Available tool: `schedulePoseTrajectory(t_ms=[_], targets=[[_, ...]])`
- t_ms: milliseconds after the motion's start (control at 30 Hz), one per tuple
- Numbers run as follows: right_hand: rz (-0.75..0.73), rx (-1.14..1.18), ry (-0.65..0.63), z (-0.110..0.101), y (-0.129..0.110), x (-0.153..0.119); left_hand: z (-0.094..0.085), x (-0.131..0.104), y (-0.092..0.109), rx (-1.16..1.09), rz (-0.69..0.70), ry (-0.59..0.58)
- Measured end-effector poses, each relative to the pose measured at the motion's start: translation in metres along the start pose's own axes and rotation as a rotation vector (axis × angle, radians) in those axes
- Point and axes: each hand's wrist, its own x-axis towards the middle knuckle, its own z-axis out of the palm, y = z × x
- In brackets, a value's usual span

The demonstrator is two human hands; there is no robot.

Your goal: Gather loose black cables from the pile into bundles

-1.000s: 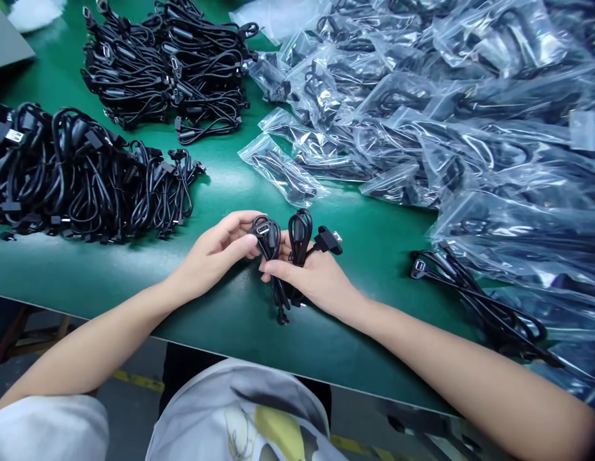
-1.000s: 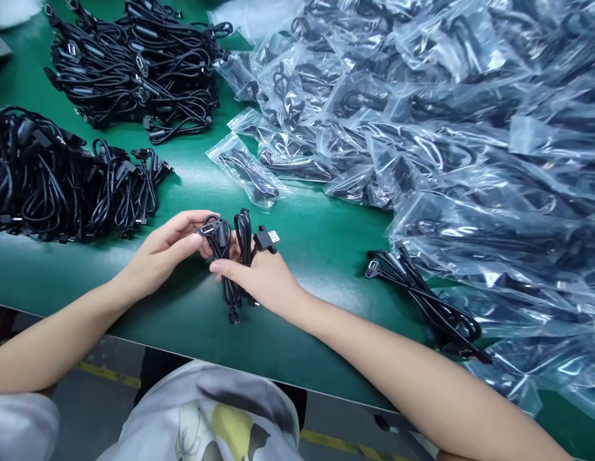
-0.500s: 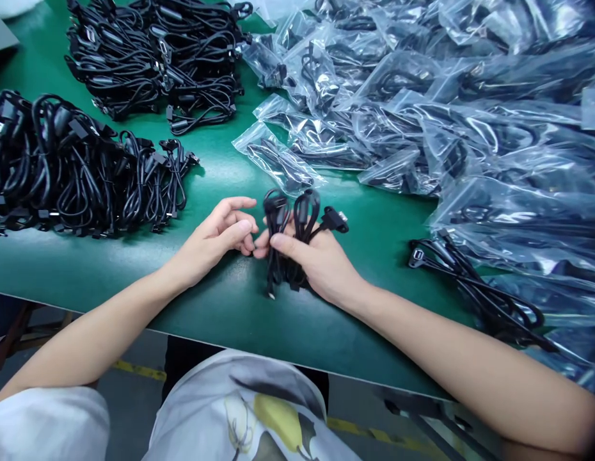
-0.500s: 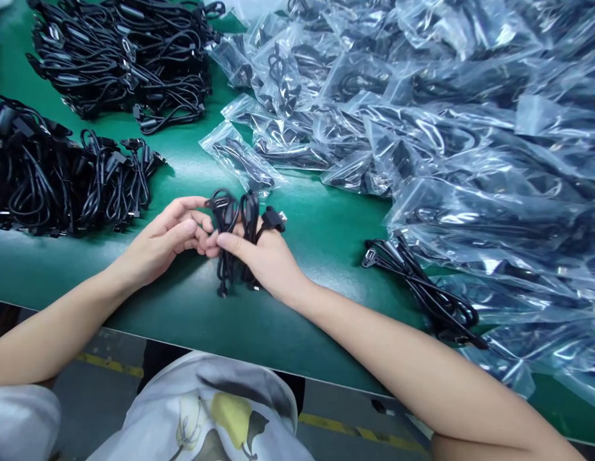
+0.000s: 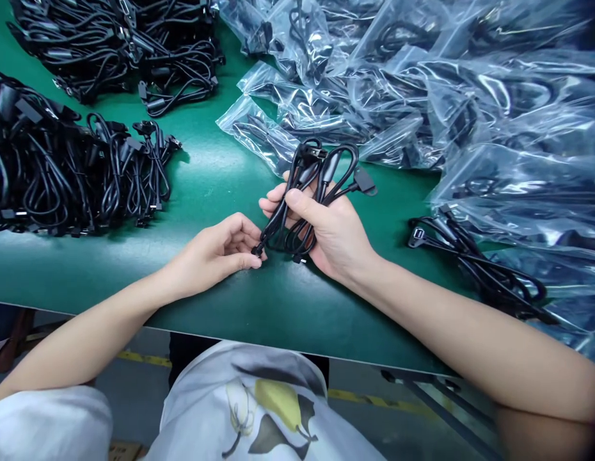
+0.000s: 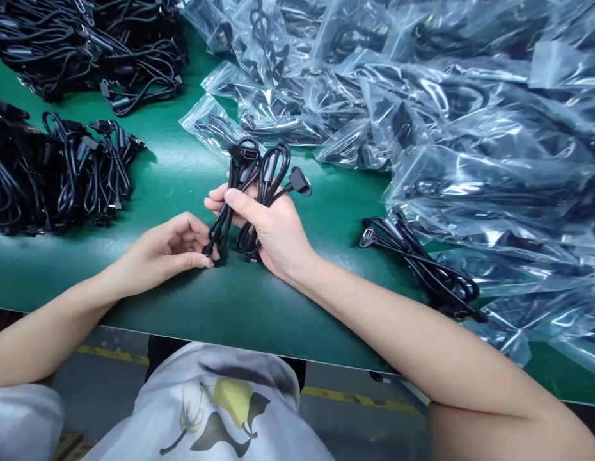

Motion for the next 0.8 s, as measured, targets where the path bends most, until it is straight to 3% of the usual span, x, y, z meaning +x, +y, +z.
schedulePoseTrajectory(t_ms=[167, 567, 800], targets=[[0.035, -0.015, 0.006, -0.0017, -0.001, 0.0008, -0.0004, 0.0017, 0.0, -0.133, -0.013, -0.048], [0.085, 0.001, -0.003, -0.0043, 0.0007, 0.0025, -0.0011, 0.0029, 0.003, -0.127, -0.049, -0.051], [0.023, 0.029, -0.101, -0.0046, -0.0005, 0.0012, -0.0012, 0.0024, 0.001, -0.137, -0.01, -0.061]])
